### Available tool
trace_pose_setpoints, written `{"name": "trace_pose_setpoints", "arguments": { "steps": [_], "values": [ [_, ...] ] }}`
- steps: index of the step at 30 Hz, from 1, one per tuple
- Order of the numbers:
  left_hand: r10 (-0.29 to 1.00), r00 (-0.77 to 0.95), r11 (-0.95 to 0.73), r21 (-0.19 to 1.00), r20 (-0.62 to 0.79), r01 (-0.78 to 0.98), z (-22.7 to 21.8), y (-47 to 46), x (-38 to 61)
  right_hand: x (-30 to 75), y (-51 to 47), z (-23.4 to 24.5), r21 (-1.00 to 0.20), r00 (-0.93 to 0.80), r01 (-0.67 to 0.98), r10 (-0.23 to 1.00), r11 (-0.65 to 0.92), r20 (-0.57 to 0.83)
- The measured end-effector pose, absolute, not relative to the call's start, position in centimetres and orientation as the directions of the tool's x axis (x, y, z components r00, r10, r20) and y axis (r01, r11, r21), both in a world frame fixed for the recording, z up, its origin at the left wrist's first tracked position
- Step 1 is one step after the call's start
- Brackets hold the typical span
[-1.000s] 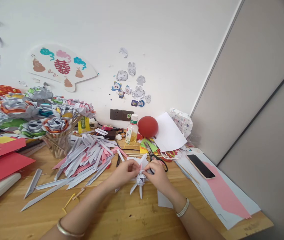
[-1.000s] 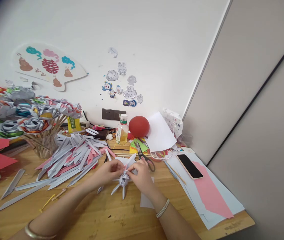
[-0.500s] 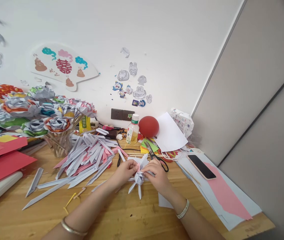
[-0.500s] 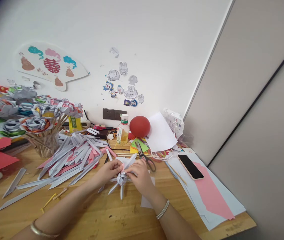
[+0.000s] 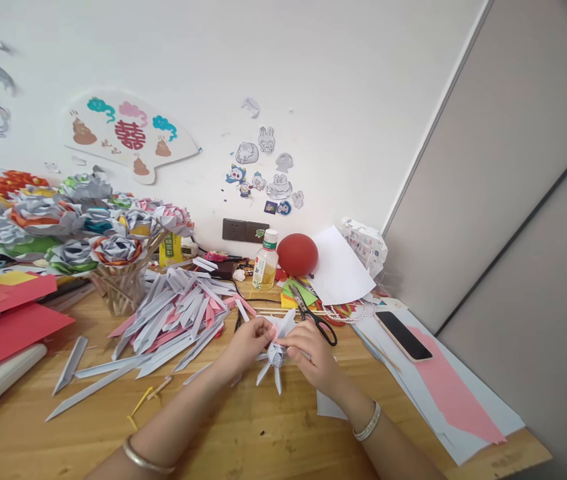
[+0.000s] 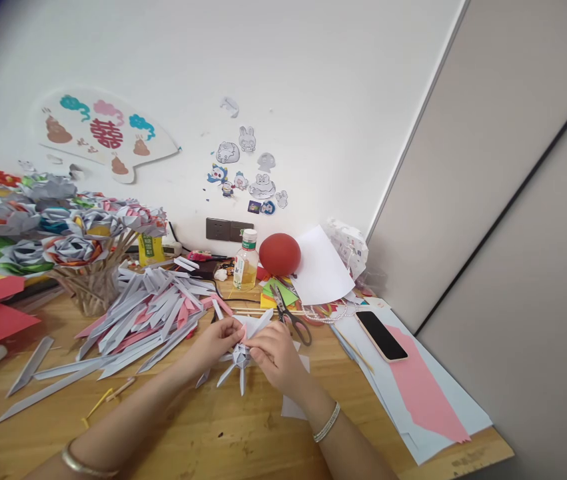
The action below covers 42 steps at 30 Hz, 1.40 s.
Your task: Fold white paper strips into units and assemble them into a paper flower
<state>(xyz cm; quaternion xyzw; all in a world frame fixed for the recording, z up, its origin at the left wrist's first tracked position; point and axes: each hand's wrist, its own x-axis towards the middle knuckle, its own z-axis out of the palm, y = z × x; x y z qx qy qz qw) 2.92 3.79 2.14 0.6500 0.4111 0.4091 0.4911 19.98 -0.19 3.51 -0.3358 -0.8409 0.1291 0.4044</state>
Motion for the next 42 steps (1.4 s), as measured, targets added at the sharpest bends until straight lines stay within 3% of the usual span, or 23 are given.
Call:
{"name": "trace_pose_setpoints", "arguments": {
  "steps": [4,9,16,20,23,25,28,30,36,42],
  "values": [
    [0.941,0.303,-0.201,0.97,0.153,0.135,2.1,4.0,2.7,19.9,-0.4,3.6,-0.435,-0.489,0.44,0.616,0.785,0.617],
    [0.919,0.361,-0.21,0.971,0.157,0.114,2.5,3.6,2.9,20.0,-0.3,3.5,-0.527,-0.319,0.453,0.682,0.719,0.657],
    [0.928,0.325,-0.227,0.968,0.182,0.105,2.6,3.6,2.8,19.8,-0.2,2.8,-0.42,-0.495,0.466,0.623,0.779,0.605],
    [0.925,0.323,-0.223,0.974,0.199,0.04,2.9,3.4,2.8,20.1,-0.3,3.2,-0.398,-0.457,0.461,0.597,0.793,0.66],
    [0.928,0.326,-0.169,0.983,0.182,-0.069,3.6,3.0,2.8,20.6,0.1,3.2,-0.498,-0.21,0.493,0.653,0.713,0.727],
    [0.926,0.342,-0.132,0.985,0.161,-0.108,4.2,2.6,2.8,20.9,0.7,3.0,-0.618,-0.048,0.472,0.719,0.628,0.694],
    [0.896,0.4,-0.144,0.978,0.193,-0.15,4.6,2.1,2.9,21.1,1.4,2.4,-0.776,-0.03,0.369,0.841,0.512,0.541],
    [0.866,0.441,-0.176,0.969,0.237,-0.175,4.6,2.0,2.9,21.0,1.6,2.2,-0.817,-0.075,0.332,0.877,0.471,0.475],
    [0.86,0.443,-0.219,0.967,0.253,-0.127,4.2,2.1,3.1,20.9,1.4,2.5,-0.794,-0.041,0.384,0.868,0.471,0.495],
    [0.896,0.343,-0.335,0.936,0.283,0.103,4.0,1.9,3.9,20.3,1.3,2.1,-0.66,-0.1,0.482,0.784,0.577,0.612]
  ]
}}
